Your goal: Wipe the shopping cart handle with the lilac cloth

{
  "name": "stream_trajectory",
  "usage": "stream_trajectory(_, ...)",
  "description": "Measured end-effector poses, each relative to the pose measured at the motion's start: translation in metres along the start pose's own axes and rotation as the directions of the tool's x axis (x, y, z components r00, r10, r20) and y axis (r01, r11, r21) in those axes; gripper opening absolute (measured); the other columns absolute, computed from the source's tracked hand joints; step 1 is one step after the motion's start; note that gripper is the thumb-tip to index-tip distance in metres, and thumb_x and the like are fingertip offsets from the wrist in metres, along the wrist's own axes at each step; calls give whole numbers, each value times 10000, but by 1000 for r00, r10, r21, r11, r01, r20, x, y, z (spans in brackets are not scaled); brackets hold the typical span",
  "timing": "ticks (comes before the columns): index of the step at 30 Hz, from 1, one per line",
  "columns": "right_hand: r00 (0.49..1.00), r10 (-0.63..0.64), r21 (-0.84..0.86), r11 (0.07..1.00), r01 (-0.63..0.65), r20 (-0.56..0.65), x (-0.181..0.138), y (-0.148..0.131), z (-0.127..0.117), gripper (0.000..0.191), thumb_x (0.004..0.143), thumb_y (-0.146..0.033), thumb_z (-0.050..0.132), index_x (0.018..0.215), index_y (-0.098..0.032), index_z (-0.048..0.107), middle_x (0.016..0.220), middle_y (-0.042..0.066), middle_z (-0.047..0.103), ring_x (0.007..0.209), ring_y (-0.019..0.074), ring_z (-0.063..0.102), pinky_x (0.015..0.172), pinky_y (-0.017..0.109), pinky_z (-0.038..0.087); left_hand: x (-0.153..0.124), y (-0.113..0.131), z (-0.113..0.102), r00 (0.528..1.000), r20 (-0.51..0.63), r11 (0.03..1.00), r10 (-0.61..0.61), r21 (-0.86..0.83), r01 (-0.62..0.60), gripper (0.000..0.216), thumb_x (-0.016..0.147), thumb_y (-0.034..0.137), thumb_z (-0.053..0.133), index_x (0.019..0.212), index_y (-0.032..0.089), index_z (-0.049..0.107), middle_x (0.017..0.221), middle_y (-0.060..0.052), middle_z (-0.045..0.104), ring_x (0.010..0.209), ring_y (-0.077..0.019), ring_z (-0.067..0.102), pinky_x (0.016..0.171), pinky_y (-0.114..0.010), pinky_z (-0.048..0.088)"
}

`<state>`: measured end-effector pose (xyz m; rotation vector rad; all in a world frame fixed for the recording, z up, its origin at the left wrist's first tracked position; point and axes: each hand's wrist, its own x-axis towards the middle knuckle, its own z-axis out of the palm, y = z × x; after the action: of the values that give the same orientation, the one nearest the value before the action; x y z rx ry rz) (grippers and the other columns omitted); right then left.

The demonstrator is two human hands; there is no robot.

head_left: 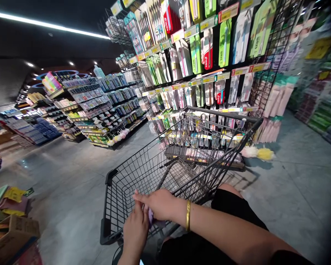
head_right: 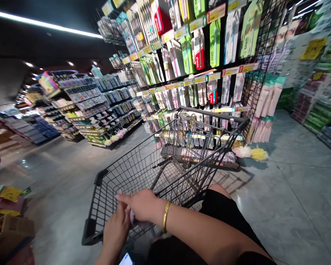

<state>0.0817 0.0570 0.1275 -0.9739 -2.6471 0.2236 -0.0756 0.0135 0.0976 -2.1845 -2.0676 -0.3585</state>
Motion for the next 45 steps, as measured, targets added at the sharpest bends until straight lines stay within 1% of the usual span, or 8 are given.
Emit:
stream_trajectory(5, 989, -100, -87, 992, 90, -113, -33, 18, -11, 486, 936, -318, 511, 1409, -319, 400, 1011, 30, 640, 857, 181, 611, 684, 284, 444, -2, -5, 9, 958, -144, 968, 248, 16, -249, 571, 999, 395, 282, 1486, 97, 296, 1188, -156, 662, 1053, -236, 641, 880, -369, 492)
stream_trajectory(11, 985, 122, -53, 990, -129, -122, -69, 58, -33, 365, 942, -312, 520, 1303, -360, 534, 1101, 32, 603, 900, 187, 580, 740, 300, 423, -1, 0, 14, 972, -139, 982, 187, -10, -190, 673, 970, 511, 354, 1520, 139, 252, 1174, -143, 675, 1011, -262, 645, 916, -416, 460)
stream_trajectory(14, 989, 40, -89, 995, -53, -141, -62, 43, -17, 348, 938, -346, 518, 1282, -315, 553, 1156, 62, 583, 937, 218, 552, 794, 363, 425, 10, 22, 6, 994, -63, 985, 88, -145, -96, 602, 992, 492, 263, 1507, 182, 302, 1149, -124, 691, 953, -254, 665, 825, -397, 489)
stream_trajectory(19, 990, 30, -153, 987, -52, -138, -46, 23, 3, 166, 911, -247, 542, 935, -144, 670, 974, 88, 612, 900, 221, 525, 821, 385, 400, 34, 66, -5, 975, -189, 907, 118, -379, -184, 687, 973, 573, 115, 1534, 188, 210, 1389, -127, 545, 1196, -262, 566, 919, -416, 466)
stream_trajectory(28, 941, 203, -109, 965, -240, -272, -92, 75, -26, 271, 980, -317, 461, 1225, -297, 574, 972, 39, 610, 912, 199, 513, 843, 370, 317, 42, 78, 8, 991, 116, 997, 72, -44, -67, 604, 989, 527, 237, 1516, 234, 269, 1049, -97, 719, 810, -221, 680, 593, -267, 412)
stream_trajectory(36, 940, 164, -44, 982, -186, -299, -87, 77, -16, 251, 966, -261, 470, 1188, -303, 581, 958, 16, 611, 918, 196, 505, 884, 362, 324, 48, 86, -14, 940, 339, 999, 28, 30, -40, 621, 990, 503, 129, 976, 220, 682, 814, -84, 724, 778, -234, 678, 591, -274, 376)
stream_trajectory(40, 854, 331, 158, 943, -291, -400, -118, 98, -44, 395, 835, -96, 518, 1187, -261, 586, 1065, 32, 610, 1031, 212, 494, 965, 374, 330, 49, 87, -11, 948, 318, 999, -19, 51, 3, 660, 983, 505, 107, 905, 215, 694, 815, -97, 726, 800, -272, 682, 627, -322, 413)
stream_trajectory(45, 741, 349, 337, 925, -174, -574, -122, 90, -69, 553, 639, -28, 504, 1148, -222, 596, 1052, 44, 605, 1002, 215, 505, 936, 370, 389, 52, 88, -3, 952, 302, 996, -56, 87, 31, 671, 991, 401, 90, 822, 185, 702, 795, -116, 724, 785, -284, 688, 652, -362, 441)
